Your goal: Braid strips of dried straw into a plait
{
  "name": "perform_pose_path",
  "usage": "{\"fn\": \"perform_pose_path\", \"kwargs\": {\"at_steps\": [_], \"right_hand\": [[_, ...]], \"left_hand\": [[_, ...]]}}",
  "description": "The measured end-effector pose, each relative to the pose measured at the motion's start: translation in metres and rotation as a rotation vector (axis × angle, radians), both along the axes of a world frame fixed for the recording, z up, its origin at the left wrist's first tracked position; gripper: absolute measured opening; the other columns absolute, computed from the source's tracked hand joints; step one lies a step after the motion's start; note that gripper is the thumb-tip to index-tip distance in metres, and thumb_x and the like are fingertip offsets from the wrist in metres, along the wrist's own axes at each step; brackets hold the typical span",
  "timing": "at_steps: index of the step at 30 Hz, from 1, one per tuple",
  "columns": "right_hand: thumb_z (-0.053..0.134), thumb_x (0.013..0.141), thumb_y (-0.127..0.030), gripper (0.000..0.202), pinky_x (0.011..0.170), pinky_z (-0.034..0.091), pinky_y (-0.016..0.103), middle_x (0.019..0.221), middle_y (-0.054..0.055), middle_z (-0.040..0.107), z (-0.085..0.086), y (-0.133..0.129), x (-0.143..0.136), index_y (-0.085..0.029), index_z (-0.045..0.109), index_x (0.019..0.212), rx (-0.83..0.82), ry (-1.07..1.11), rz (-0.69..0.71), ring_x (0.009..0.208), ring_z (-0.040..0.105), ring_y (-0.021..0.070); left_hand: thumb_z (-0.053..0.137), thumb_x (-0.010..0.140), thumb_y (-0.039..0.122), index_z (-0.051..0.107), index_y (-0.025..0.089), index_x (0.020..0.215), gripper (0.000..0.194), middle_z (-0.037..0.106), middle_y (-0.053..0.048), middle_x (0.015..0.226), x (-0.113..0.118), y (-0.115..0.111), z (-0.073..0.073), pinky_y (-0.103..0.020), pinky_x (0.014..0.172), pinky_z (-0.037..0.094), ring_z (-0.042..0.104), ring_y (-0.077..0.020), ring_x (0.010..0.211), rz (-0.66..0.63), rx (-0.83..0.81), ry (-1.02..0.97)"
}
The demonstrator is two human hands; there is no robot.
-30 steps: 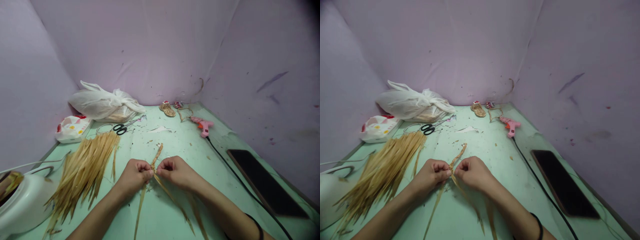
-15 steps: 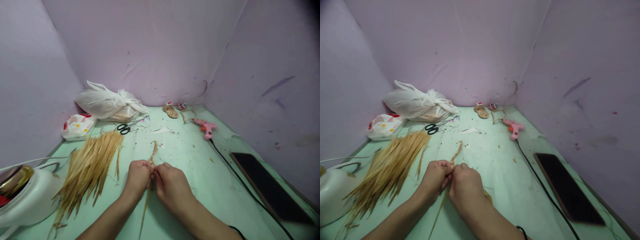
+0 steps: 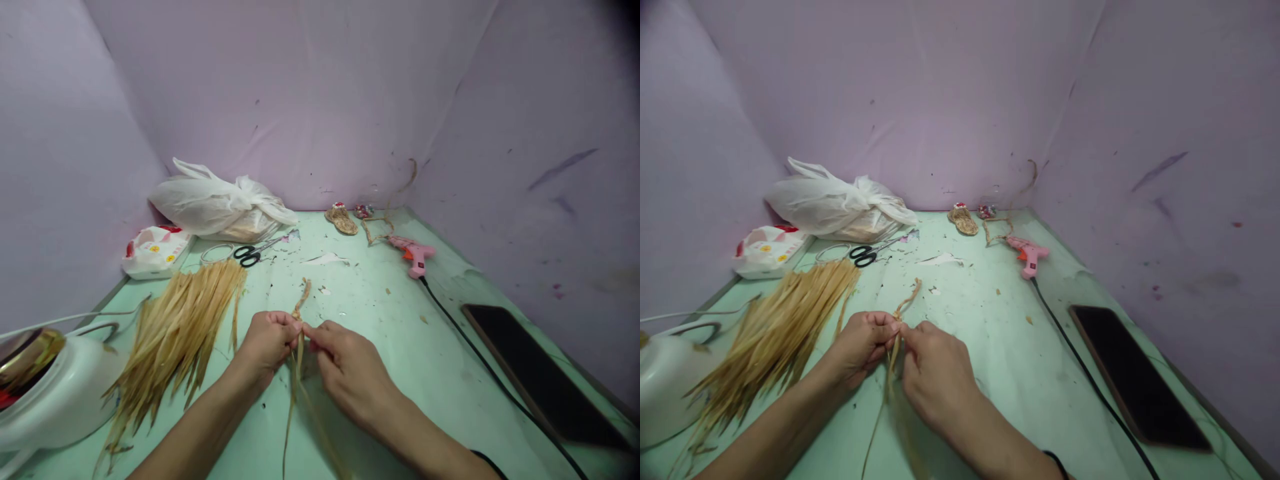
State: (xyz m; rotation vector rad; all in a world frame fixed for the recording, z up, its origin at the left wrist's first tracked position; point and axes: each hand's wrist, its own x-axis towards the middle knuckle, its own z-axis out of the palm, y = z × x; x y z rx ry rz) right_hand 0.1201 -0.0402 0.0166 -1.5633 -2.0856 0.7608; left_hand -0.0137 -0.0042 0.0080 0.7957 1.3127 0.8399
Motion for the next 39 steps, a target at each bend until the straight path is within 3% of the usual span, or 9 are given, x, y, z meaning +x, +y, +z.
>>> {"fn": "perform_pose_path", "kwargs": {"at_steps": [5,9,11,13,18,23,26,30,39], "right_hand": [[0.045,0.073,-0.015,0.023,0.074,0.042,0.028,0.088,0.004,0.064,-0.001,0.017,0.012,-0.018,0.065,0.086,-0.051,0.315,-0.237,0.080,0.057,0.0163],[0.043,0.076,-0.018,0.014,0.052,0.041,0.022,0.060,0.000,0.056,-0.006,0.023,0.008,-0.015,0.057,0.078,-0.525,0.616,-0.165,0.054,0.052,0.0111],[0.043,0.076,-0.017,0.012,0.043,0.032,0.019,0.048,-0.006,0.043,-0.010,0.023,0.007,-0.016,0.051,0.067,-0.608,0.613,-0.107,0.041,0.039,0.0070],[0.047,0.072,-0.015,0.014,0.040,0.024,0.019,0.044,-0.008,0.035,-0.013,0.024,0.008,-0.017,0.047,0.059,-0.538,0.524,-0.055,0.039,0.028,0.0052],[0.046,0.066,-0.011,0.018,0.042,0.020,0.021,0.043,-0.007,0.034,-0.017,0.025,0.014,-0.016,0.047,0.049,-0.462,0.401,0.012,0.043,0.027,0.0062],[0.049,0.064,-0.013,0.016,0.040,0.019,0.022,0.039,-0.005,0.038,-0.017,0.027,0.013,-0.015,0.051,0.048,-0.542,0.445,-0.077,0.038,0.026,0.0058],[0.050,0.063,-0.012,0.014,0.040,0.019,0.021,0.041,-0.004,0.042,-0.020,0.027,0.010,-0.014,0.053,0.050,-0.531,0.527,-0.123,0.038,0.027,0.0052],[0.050,0.063,-0.013,0.013,0.041,0.020,0.021,0.043,-0.005,0.042,-0.023,0.027,0.006,-0.015,0.049,0.050,-0.443,0.633,-0.197,0.040,0.028,0.0050],[0.051,0.064,-0.020,0.012,0.044,0.030,0.021,0.048,-0.002,0.051,-0.030,0.025,-0.003,-0.016,0.052,0.053,-0.301,0.610,-0.353,0.045,0.042,0.0088]], "left_hand": [[0.062,0.054,0.026,0.045,0.015,0.047,0.020,0.040,0.006,0.035,0.001,-0.003,0.003,-0.019,0.034,0.004,0.017,0.0001,0.027,-0.117,-0.003,0.023],[0.061,0.052,0.029,0.046,0.016,0.046,0.021,0.038,0.007,0.034,0.000,-0.004,0.002,-0.019,0.036,0.009,0.021,-0.0015,0.031,-0.224,0.036,0.057],[0.060,0.052,0.029,0.046,0.016,0.045,0.021,0.040,0.006,0.035,-0.001,-0.004,0.000,-0.019,0.037,0.012,0.024,-0.0028,0.033,-0.292,0.086,0.079],[0.058,0.052,0.029,0.045,0.016,0.044,0.020,0.040,0.006,0.035,-0.001,-0.004,-0.001,-0.020,0.039,0.016,0.026,-0.0038,0.035,-0.345,0.134,0.126],[0.055,0.052,0.023,0.048,0.015,0.043,0.014,0.043,0.004,0.036,0.001,-0.006,0.002,-0.021,0.042,0.022,0.031,-0.0059,0.038,-0.398,0.197,0.293],[0.054,0.054,0.016,0.049,0.016,0.053,0.005,0.048,0.004,0.037,0.003,-0.006,0.003,-0.020,0.042,0.027,0.037,-0.0075,0.038,-0.319,0.189,0.382],[0.059,0.054,0.016,0.047,0.018,0.067,0.018,0.049,0.006,0.036,0.002,-0.003,0.001,-0.019,0.040,0.027,0.040,-0.0086,0.036,-0.235,0.198,0.399],[0.059,0.057,0.018,0.051,0.015,0.074,0.019,0.048,0.008,0.036,-0.003,0.002,0.005,-0.018,0.039,0.025,0.034,-0.0065,0.034,-0.312,0.236,0.338],[0.053,0.064,0.019,0.057,0.014,0.057,0.009,0.054,0.001,0.046,0.007,-0.021,0.021,-0.021,0.046,0.033,0.045,-0.0102,0.045,-0.224,0.223,0.507]]}}
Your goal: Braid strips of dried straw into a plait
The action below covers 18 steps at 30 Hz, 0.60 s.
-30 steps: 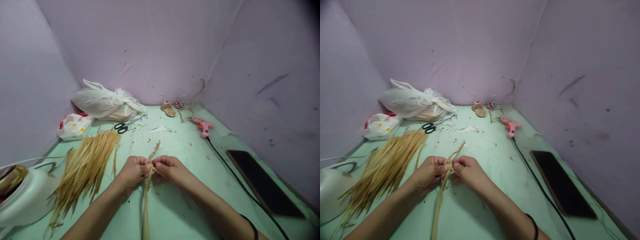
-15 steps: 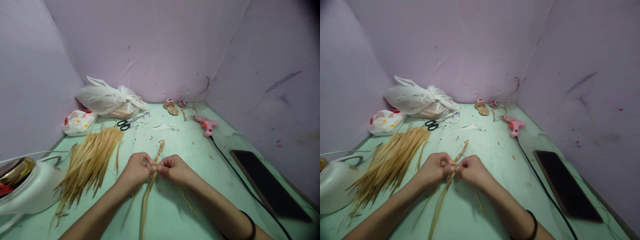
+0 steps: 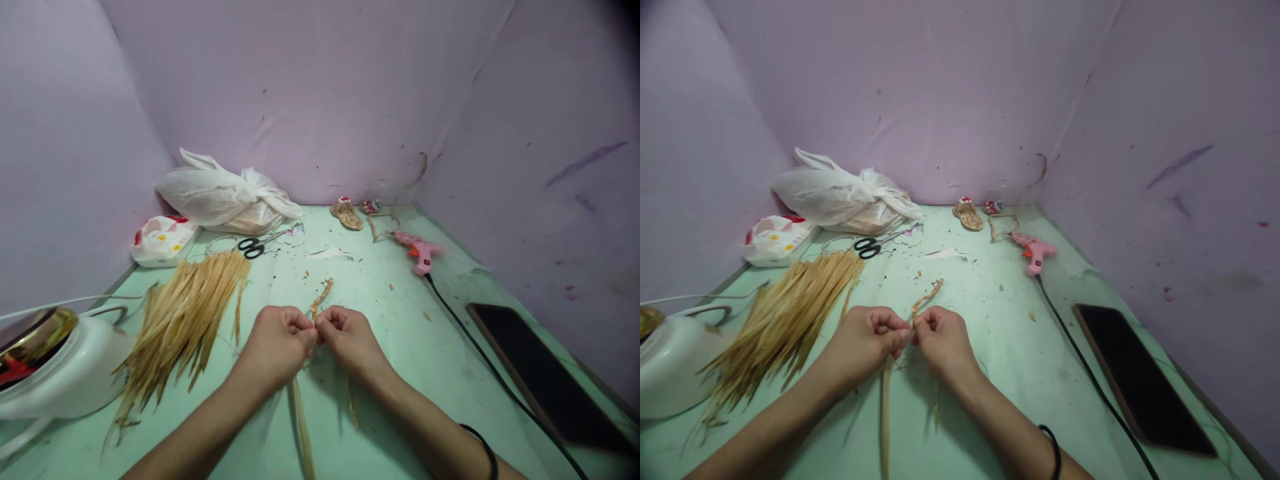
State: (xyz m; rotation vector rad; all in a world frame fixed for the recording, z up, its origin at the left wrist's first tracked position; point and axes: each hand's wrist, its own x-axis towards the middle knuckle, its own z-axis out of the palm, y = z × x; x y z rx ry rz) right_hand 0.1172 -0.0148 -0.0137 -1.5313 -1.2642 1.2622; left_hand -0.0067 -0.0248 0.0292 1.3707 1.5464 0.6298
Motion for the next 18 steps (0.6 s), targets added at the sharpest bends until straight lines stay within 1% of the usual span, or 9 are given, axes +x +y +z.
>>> {"fn": "perform_pose_path", "kwargs": {"at_steps": [3,6,8,10,12,13,15,16,18], "right_hand": [[0.053,0.063,-0.019,0.008,0.047,0.034,0.021,0.050,-0.003,0.052,-0.001,-0.003,-0.003,-0.016,0.052,0.056,-0.015,0.147,-0.057,0.048,0.045,0.0097],[0.055,0.064,-0.024,0.010,0.046,0.034,0.021,0.049,-0.003,0.052,0.000,-0.005,-0.003,-0.017,0.051,0.058,-0.078,0.324,-0.095,0.046,0.044,0.0096],[0.056,0.065,-0.025,0.012,0.044,0.033,0.021,0.048,-0.003,0.052,0.001,-0.005,-0.002,-0.017,0.050,0.059,-0.112,0.395,-0.093,0.044,0.043,0.0090],[0.056,0.065,-0.025,0.013,0.042,0.030,0.020,0.045,-0.005,0.050,0.002,-0.003,-0.001,-0.018,0.049,0.058,-0.119,0.408,-0.095,0.040,0.039,0.0074],[0.055,0.066,-0.025,0.014,0.039,0.025,0.020,0.042,-0.007,0.044,0.003,-0.002,-0.001,-0.018,0.048,0.057,-0.114,0.377,-0.103,0.036,0.033,0.0056],[0.054,0.067,-0.025,0.015,0.038,0.022,0.020,0.041,-0.008,0.041,0.004,-0.002,-0.001,-0.018,0.047,0.056,-0.109,0.357,-0.104,0.035,0.030,0.0048],[0.053,0.068,-0.024,0.016,0.037,0.019,0.020,0.038,-0.010,0.036,0.005,-0.003,-0.002,-0.018,0.046,0.055,-0.106,0.328,-0.074,0.033,0.024,0.0037],[0.053,0.068,-0.023,0.017,0.037,0.019,0.020,0.037,-0.010,0.034,0.005,-0.004,-0.003,-0.018,0.046,0.054,-0.106,0.324,-0.050,0.032,0.023,0.0034],[0.052,0.068,-0.022,0.017,0.038,0.022,0.020,0.038,-0.009,0.038,0.006,-0.006,-0.004,-0.018,0.046,0.054,-0.104,0.339,0.004,0.032,0.027,0.0039]], "left_hand": [[0.045,0.072,0.019,0.059,0.016,0.062,0.017,0.059,-0.002,0.055,0.012,-0.017,-0.010,-0.024,0.050,0.036,0.051,-0.0139,0.052,-0.069,0.189,0.102],[0.037,0.077,0.017,0.063,0.016,0.081,0.027,0.066,-0.008,0.072,0.019,-0.030,-0.019,-0.028,0.060,0.041,0.058,-0.0183,0.063,-0.196,0.397,0.275],[0.036,0.078,0.015,0.063,0.015,0.092,0.030,0.067,-0.011,0.080,0.019,-0.033,-0.020,-0.029,0.062,0.042,0.060,-0.0200,0.066,-0.263,0.443,0.333],[0.038,0.077,0.017,0.065,0.015,0.088,0.028,0.067,-0.009,0.075,0.014,-0.031,-0.015,-0.028,0.059,0.042,0.059,-0.0196,0.062,-0.321,0.425,0.322],[0.043,0.077,0.022,0.066,0.016,0.077,0.024,0.065,-0.006,0.064,0.006,-0.023,-0.006,-0.027,0.056,0.041,0.057,-0.0174,0.056,-0.260,0.384,0.248],[0.046,0.076,0.024,0.067,0.016,0.073,0.022,0.064,-0.004,0.060,0.001,-0.018,-0.001,-0.026,0.055,0.041,0.056,-0.0163,0.055,-0.161,0.363,0.201],[0.054,0.071,0.028,0.067,0.015,0.076,0.019,0.064,-0.003,0.062,-0.006,-0.005,0.004,-0.025,0.057,0.041,0.055,-0.0153,0.057,0.101,0.320,0.098],[0.057,0.068,0.029,0.067,0.014,0.076,0.019,0.063,-0.003,0.062,-0.009,0.001,0.004,-0.024,0.056,0.041,0.054,-0.0144,0.057,0.137,0.260,0.020],[0.059,0.066,0.031,0.065,0.012,0.067,0.020,0.059,-0.002,0.056,-0.011,0.009,-0.001,-0.023,0.053,0.039,0.051,-0.0120,0.051,0.039,0.032,-0.213]]}}
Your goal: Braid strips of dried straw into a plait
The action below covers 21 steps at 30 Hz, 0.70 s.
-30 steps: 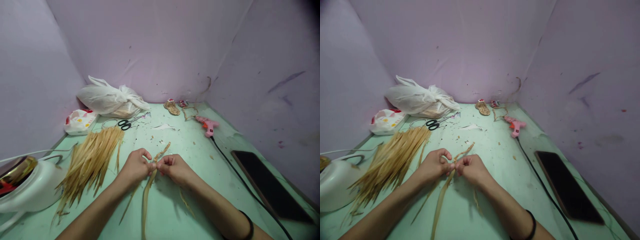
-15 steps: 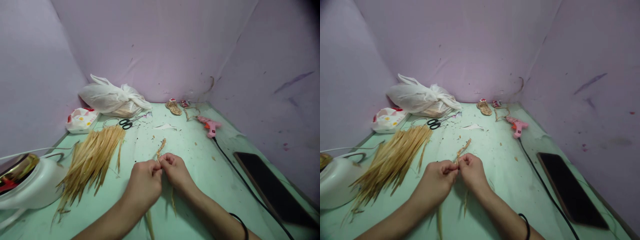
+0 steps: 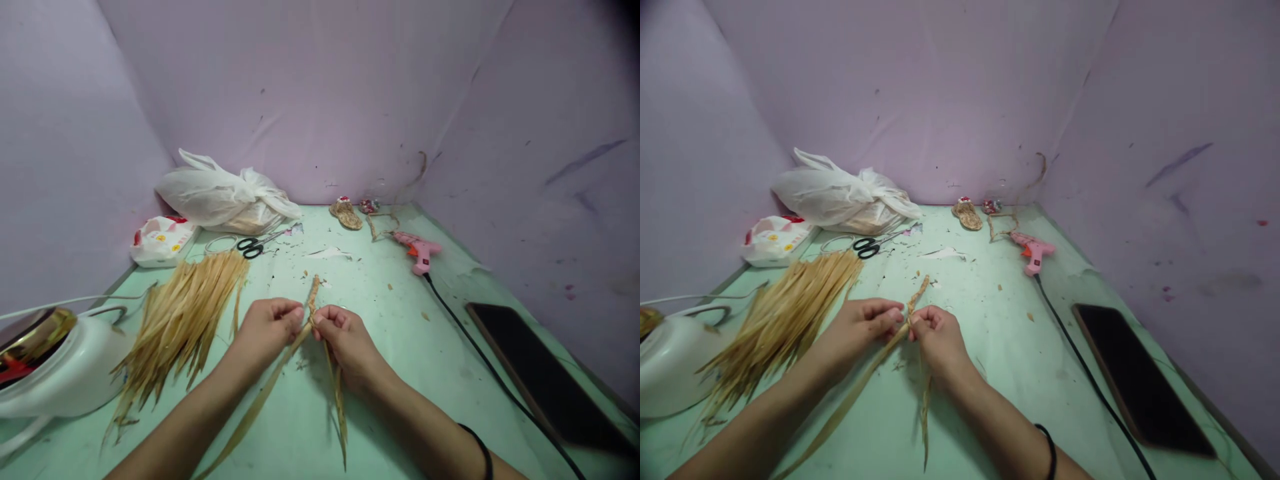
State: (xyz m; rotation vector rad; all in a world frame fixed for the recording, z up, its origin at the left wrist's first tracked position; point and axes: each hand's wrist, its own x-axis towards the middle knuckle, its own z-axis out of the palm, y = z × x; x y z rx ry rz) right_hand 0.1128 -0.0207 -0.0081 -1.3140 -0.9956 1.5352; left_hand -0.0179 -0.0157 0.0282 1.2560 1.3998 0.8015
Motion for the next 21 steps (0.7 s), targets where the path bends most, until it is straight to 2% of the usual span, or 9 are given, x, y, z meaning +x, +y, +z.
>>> {"fn": "perform_pose_path", "kwargs": {"at_steps": [2,3,6,9,11,15,19,21], "right_hand": [[0.052,0.068,-0.021,0.015,0.041,0.030,0.020,0.042,-0.005,0.047,-0.001,-0.001,-0.001,-0.018,0.046,0.055,0.029,0.023,0.029,0.037,0.039,0.0063],[0.051,0.069,-0.021,0.014,0.044,0.033,0.021,0.045,-0.004,0.051,-0.001,-0.001,0.000,-0.018,0.047,0.056,0.051,0.018,0.037,0.041,0.045,0.0078],[0.051,0.069,-0.020,0.010,0.050,0.037,0.021,0.050,-0.002,0.055,-0.004,0.001,0.001,-0.017,0.050,0.059,0.129,-0.095,0.046,0.047,0.050,0.0096],[0.050,0.071,-0.021,0.010,0.047,0.036,0.021,0.051,-0.003,0.054,-0.007,0.001,0.003,-0.017,0.051,0.061,0.201,-0.244,0.036,0.047,0.048,0.0095],[0.049,0.073,-0.022,0.010,0.047,0.036,0.021,0.053,-0.002,0.055,-0.010,0.000,0.004,-0.018,0.052,0.064,0.266,-0.309,0.026,0.048,0.049,0.0101],[0.048,0.075,-0.022,0.012,0.049,0.038,0.022,0.057,0.000,0.059,-0.008,-0.002,0.009,-0.017,0.056,0.067,0.377,-0.460,0.060,0.051,0.051,0.0113],[0.051,0.073,-0.022,0.016,0.053,0.037,0.023,0.062,0.002,0.064,0.003,0.003,0.020,-0.017,0.064,0.068,0.486,-0.709,0.125,0.054,0.052,0.0122],[0.052,0.073,-0.025,0.018,0.051,0.035,0.024,0.060,0.003,0.064,0.008,0.006,0.025,-0.017,0.066,0.064,0.468,-0.795,0.164,0.054,0.051,0.0130]], "left_hand": [[0.061,0.063,0.033,0.061,0.011,0.058,0.023,0.056,-0.001,0.051,0.001,0.004,-0.008,-0.023,0.050,0.039,0.048,-0.0094,0.045,-0.139,-0.213,-0.225],[0.062,0.062,0.034,0.059,0.011,0.056,0.023,0.053,0.000,0.049,0.002,0.004,-0.011,-0.024,0.049,0.040,0.045,-0.0081,0.042,-0.170,-0.286,-0.301],[0.066,0.057,0.033,0.054,0.013,0.048,0.025,0.042,0.005,0.039,0.006,0.003,-0.016,-0.021,0.040,0.037,0.033,-0.0047,0.035,-0.138,-0.354,-0.340],[0.062,0.058,0.031,0.051,0.014,0.045,0.024,0.035,0.008,0.034,0.009,0.004,-0.015,-0.018,0.032,0.018,0.022,-0.0031,0.031,-0.058,-0.319,-0.188],[0.059,0.059,0.029,0.051,0.014,0.045,0.022,0.036,0.007,0.033,0.011,0.005,-0.016,-0.019,0.034,0.013,0.021,-0.0030,0.032,-0.032,-0.232,-0.071],[0.057,0.057,0.026,0.049,0.014,0.043,0.020,0.036,0.007,0.037,0.011,0.008,-0.025,-0.019,0.040,0.016,0.024,-0.0040,0.038,-0.070,-0.045,-0.012],[0.057,0.060,0.029,0.049,0.014,0.046,0.022,0.034,0.007,0.042,0.010,0.007,-0.033,-0.020,0.042,0.017,0.023,-0.0047,0.043,-0.086,0.058,-0.021],[0.056,0.060,0.027,0.051,0.013,0.047,0.020,0.035,0.006,0.044,0.011,0.006,-0.034,-0.020,0.043,0.019,0.025,-0.0055,0.044,-0.064,0.090,0.002]]}}
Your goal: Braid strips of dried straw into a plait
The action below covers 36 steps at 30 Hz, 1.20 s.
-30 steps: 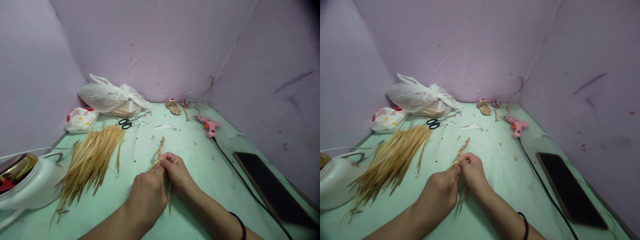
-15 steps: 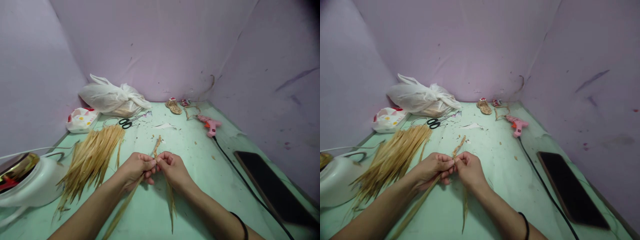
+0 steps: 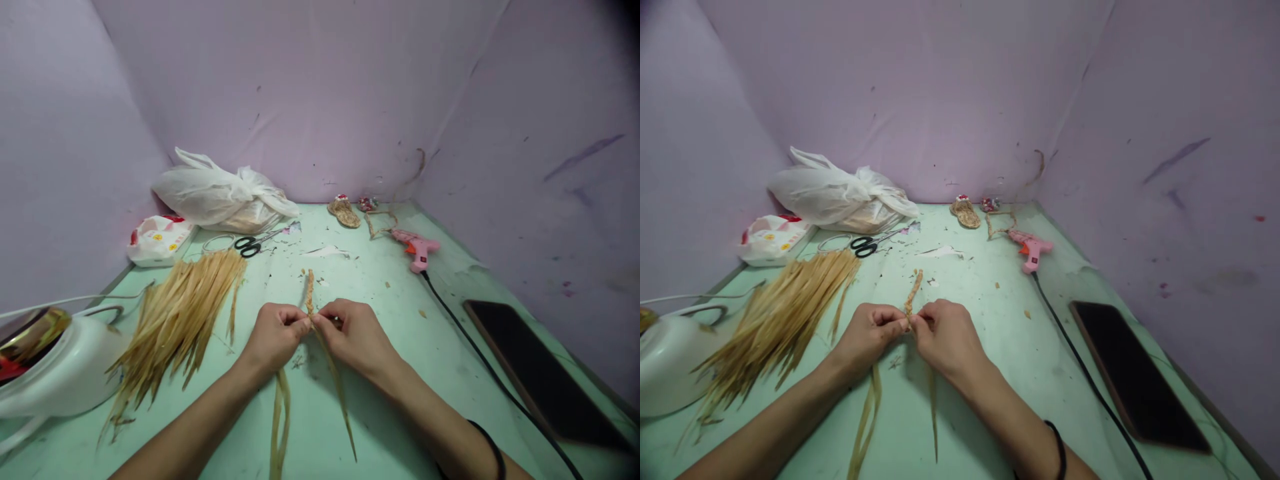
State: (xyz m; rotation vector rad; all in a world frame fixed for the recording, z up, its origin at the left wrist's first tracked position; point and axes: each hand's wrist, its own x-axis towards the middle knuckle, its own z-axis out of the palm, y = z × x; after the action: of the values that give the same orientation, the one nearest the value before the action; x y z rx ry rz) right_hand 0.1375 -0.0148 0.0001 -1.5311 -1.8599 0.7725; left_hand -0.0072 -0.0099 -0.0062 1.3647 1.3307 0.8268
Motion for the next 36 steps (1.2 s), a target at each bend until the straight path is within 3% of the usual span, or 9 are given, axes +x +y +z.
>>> {"fn": "perform_pose_path", "kwargs": {"at_steps": [5,11,15,20,23,25,29,32,36], "right_hand": [[0.051,0.074,-0.030,0.025,0.043,0.030,0.023,0.050,0.002,0.058,0.006,-0.005,-0.001,-0.017,0.060,0.055,-0.158,0.002,-0.066,0.046,0.047,0.0123],[0.045,0.075,-0.010,0.020,0.046,0.029,0.026,0.063,0.008,0.062,0.007,-0.024,-0.013,-0.013,0.063,0.070,0.255,-0.396,0.161,0.051,0.051,0.0154],[0.043,0.068,0.002,0.029,0.043,0.025,0.028,0.066,0.010,0.062,0.003,-0.025,-0.017,-0.009,0.064,0.084,0.382,-0.671,0.330,0.051,0.054,0.0180],[0.046,0.070,0.001,0.023,0.043,0.026,0.029,0.069,0.011,0.065,0.002,-0.028,-0.020,-0.010,0.065,0.078,0.454,-0.628,0.499,0.054,0.055,0.0187],[0.054,0.071,-0.009,0.013,0.043,0.026,0.027,0.065,0.007,0.065,0.008,-0.028,-0.015,-0.014,0.066,0.072,0.351,-0.475,0.541,0.051,0.052,0.0155],[0.057,0.073,-0.023,0.015,0.045,0.028,0.025,0.056,0.002,0.062,0.013,-0.023,-0.009,-0.017,0.065,0.062,0.232,-0.252,0.470,0.048,0.049,0.0126],[0.049,0.079,-0.043,0.040,0.044,0.033,0.021,0.045,0.000,0.051,0.015,0.000,0.006,-0.016,0.056,0.050,-0.233,0.363,-0.174,0.043,0.045,0.0092],[0.051,0.079,-0.043,0.036,0.045,0.042,0.022,0.059,0.004,0.061,0.011,0.016,0.014,-0.012,0.060,0.064,-0.672,0.713,-0.265,0.044,0.050,0.0091],[0.054,0.080,-0.029,0.021,0.048,0.047,0.021,0.061,0.004,0.061,0.009,0.023,0.020,-0.010,0.062,0.073,-0.624,0.940,-0.309,0.046,0.054,0.0088]], "left_hand": [[0.057,0.053,0.021,0.054,0.012,0.043,0.014,0.039,0.006,0.040,0.008,-0.002,0.000,-0.020,0.044,0.021,0.029,-0.0061,0.044,0.182,-0.073,-0.042],[0.048,0.049,0.016,0.053,0.015,0.049,0.005,0.031,0.009,0.033,0.017,-0.004,0.004,-0.019,0.037,0.015,0.021,-0.0045,0.034,0.328,-0.261,-0.164],[0.047,0.049,0.016,0.045,0.016,0.045,0.004,0.024,0.010,0.032,0.017,-0.004,0.008,-0.019,0.035,0.009,0.015,-0.0030,0.033,0.337,-0.347,-0.237],[0.048,0.049,0.016,0.043,0.017,0.045,0.006,0.033,0.008,0.034,0.018,-0.002,0.010,-0.019,0.034,0.011,0.019,-0.0031,0.031,0.348,-0.359,-0.265],[0.049,0.050,0.014,0.043,0.016,0.046,0.007,0.035,0.008,0.035,0.017,-0.002,0.010,-0.018,0.035,0.013,0.021,-0.0026,0.032,0.349,-0.310,-0.244],[0.052,0.051,0.016,0.043,0.016,0.045,0.011,0.034,0.008,0.036,0.014,-0.003,0.009,-0.018,0.036,0.014,0.021,-0.0025,0.034,0.323,-0.277,-0.235],[0.055,0.059,0.024,0.043,0.016,0.047,0.019,0.033,0.008,0.038,0.008,-0.008,0.007,-0.018,0.038,0.015,0.023,-0.0034,0.036,0.176,-0.158,-0.137],[0.053,0.065,0.029,0.046,0.016,0.052,0.020,0.032,0.008,0.042,0.006,-0.014,0.008,-0.019,0.040,0.016,0.023,-0.0048,0.039,0.077,-0.069,-0.026],[0.051,0.067,0.030,0.049,0.015,0.054,0.020,0.033,0.006,0.048,0.006,-0.020,0.011,-0.021,0.044,0.020,0.026,-0.0076,0.047,-0.039,-0.012,0.047]]}}
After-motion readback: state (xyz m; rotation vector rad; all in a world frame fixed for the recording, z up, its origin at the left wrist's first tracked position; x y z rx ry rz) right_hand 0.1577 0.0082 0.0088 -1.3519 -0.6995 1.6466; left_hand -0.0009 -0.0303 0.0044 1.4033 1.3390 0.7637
